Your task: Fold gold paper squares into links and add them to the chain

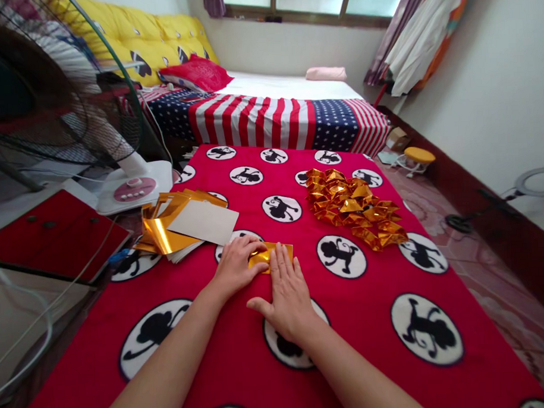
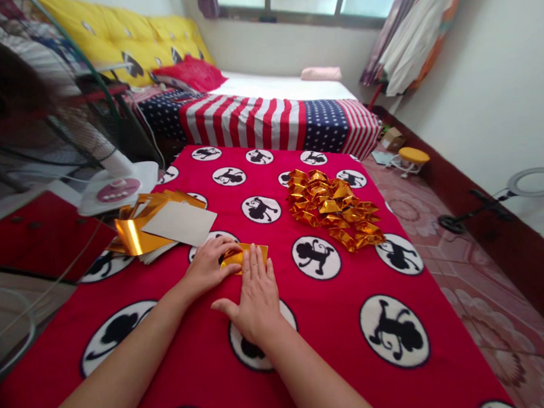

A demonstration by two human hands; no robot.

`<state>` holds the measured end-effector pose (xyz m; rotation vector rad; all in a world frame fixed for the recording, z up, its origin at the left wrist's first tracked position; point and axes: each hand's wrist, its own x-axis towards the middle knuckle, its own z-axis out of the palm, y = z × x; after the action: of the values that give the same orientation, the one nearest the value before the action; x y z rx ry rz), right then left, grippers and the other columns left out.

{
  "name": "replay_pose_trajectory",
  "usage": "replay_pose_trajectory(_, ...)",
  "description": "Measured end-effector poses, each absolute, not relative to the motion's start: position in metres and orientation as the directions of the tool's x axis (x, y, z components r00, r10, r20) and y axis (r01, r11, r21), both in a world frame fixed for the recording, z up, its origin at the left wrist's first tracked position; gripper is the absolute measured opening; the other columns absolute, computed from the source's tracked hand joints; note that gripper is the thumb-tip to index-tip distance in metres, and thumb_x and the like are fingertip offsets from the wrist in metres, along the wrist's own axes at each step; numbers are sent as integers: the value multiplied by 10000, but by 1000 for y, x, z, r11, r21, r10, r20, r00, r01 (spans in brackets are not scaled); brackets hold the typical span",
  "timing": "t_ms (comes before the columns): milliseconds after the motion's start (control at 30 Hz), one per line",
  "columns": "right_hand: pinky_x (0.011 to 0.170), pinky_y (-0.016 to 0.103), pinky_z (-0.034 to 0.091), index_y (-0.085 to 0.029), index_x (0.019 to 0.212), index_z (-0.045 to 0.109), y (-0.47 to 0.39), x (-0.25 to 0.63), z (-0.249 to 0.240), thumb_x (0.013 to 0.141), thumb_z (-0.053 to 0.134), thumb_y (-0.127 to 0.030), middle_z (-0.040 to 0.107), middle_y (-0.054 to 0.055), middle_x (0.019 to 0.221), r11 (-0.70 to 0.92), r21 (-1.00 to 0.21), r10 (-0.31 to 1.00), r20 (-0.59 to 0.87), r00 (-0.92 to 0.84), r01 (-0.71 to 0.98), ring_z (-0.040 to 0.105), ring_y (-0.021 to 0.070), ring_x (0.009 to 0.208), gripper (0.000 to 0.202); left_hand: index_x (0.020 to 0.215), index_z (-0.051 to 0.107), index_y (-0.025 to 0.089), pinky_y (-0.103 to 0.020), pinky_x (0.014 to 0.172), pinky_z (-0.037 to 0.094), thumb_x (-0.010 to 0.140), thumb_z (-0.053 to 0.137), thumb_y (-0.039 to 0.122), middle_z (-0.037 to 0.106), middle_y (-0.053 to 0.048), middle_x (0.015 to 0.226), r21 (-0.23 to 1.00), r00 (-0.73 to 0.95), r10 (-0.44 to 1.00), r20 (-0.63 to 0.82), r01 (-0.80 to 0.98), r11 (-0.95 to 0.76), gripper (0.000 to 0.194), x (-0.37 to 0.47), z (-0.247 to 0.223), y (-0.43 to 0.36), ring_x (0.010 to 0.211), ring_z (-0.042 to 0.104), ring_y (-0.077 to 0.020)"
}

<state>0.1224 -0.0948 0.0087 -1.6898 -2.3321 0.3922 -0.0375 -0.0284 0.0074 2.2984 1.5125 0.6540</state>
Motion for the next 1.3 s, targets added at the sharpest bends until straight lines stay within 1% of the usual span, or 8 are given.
replay_pose_trajectory(200, 1187, 499, 96, -65, 1530, 177, -98, 155, 1, 864, 442, -656, 23, 148, 1606, 323, -199, 946, 54, -319, 925, 0, 273, 1491, 928, 1154, 650, 281, -405, 979, 436, 801, 640, 177, 606, -28, 1241, 551, 464, 870, 165, 689, -472, 369, -53, 3, -21, 1148, 540, -232)
replay_pose_trajectory(400, 1186, 488, 102, -74, 1533, 167, -100, 159, -2, 875, 441, -613, 42, 133, 1609, 331, -177, 943, 81, -321, 927, 13, 263, 1493, 893, 1070, 703, 220, -380, 974, 477, 809, 546, 71, 646, -61, 1165, 594, 517, 841, 162, 629, -501, 340, -58, 19, -15, 1106, 581, -211)
replay_pose_trajectory(467, 1186, 491, 101, -73, 1530, 184, -100, 158, -3, 866, 452, -619, 54, 136, 1609, 332, -187, 943, 93, -320, 924, 21, 267, 1492, 900, 990, 724, 197, -403, 961, 489, 864, 533, 155, 668, -77, 1109, 550, 426, 883, 195, 698, -458, 233, -46, 31, -21, 1059, 604, -221)
replay_pose_trajectory(533, 1184, 499, 103, -70, 1524, 208, -100, 157, -4, 857, 472, -611, 79, 142, 1608, 336, -195, 941, 110, -320, 921, 37, 277, 1491, 899, 1105, 691, 205, -455, 1031, 442, 910, 514, 259, 629, -89, 1240, 483, 388, 884, 262, 740, -467, 268, -26, 42, -32, 1163, 563, -247)
replay_pose_trajectory(667, 1180, 520, 95, -114, 1519, 261, -102, 157, -7, 871, 489, -486, 187, 132, 1596, 368, -191, 927, 152, -343, 910, 100, 305, 1481, 781, 1436, 422, 203, -485, 1172, 274, 975, 390, 430, 357, -98, 1544, 489, 640, 752, 155, 612, -622, 514, 14, 41, -54, 1431, 311, -247)
replay_pose_trajectory(867, 1181, 511, 95, -94, 1531, 198, -103, 155, -6, 858, 471, -466, 167, 139, 1598, 354, -183, 932, 144, -332, 917, 110, 306, 1480, 816, 1541, 138, 165, -443, 1211, 173, 925, 366, 611, 114, -127, 1614, 467, 667, 741, 71, 635, -616, 794, 20, 10, -57, 1495, 99, -242)
replay_pose_trajectory(1067, 1185, 497, 84, -80, 1531, 189, -101, 154, -4, 873, 446, -560, 76, 116, 1610, 320, -152, 946, 106, -307, 935, 30, 269, 1492, 854, 1540, 150, 173, -438, 1199, 178, 908, 366, 645, 158, -122, 1607, 291, 615, 783, 89, 736, -611, 818, -18, 3, -50, 1486, 158, -241)
replay_pose_trajectory(1300, 1178, 516, 76, -73, 1527, 194, -100, 158, 1, 866, 413, -672, 77, 145, 1606, 316, -167, 949, 55, -312, 934, 16, 267, 1492, 919, 1516, 260, 209, -422, 1176, 216, 977, 359, 404, 267, -65, 1586, 132, 566, 815, 125, 804, -579, 581, -45, 4, -49, 1467, 225, -221)
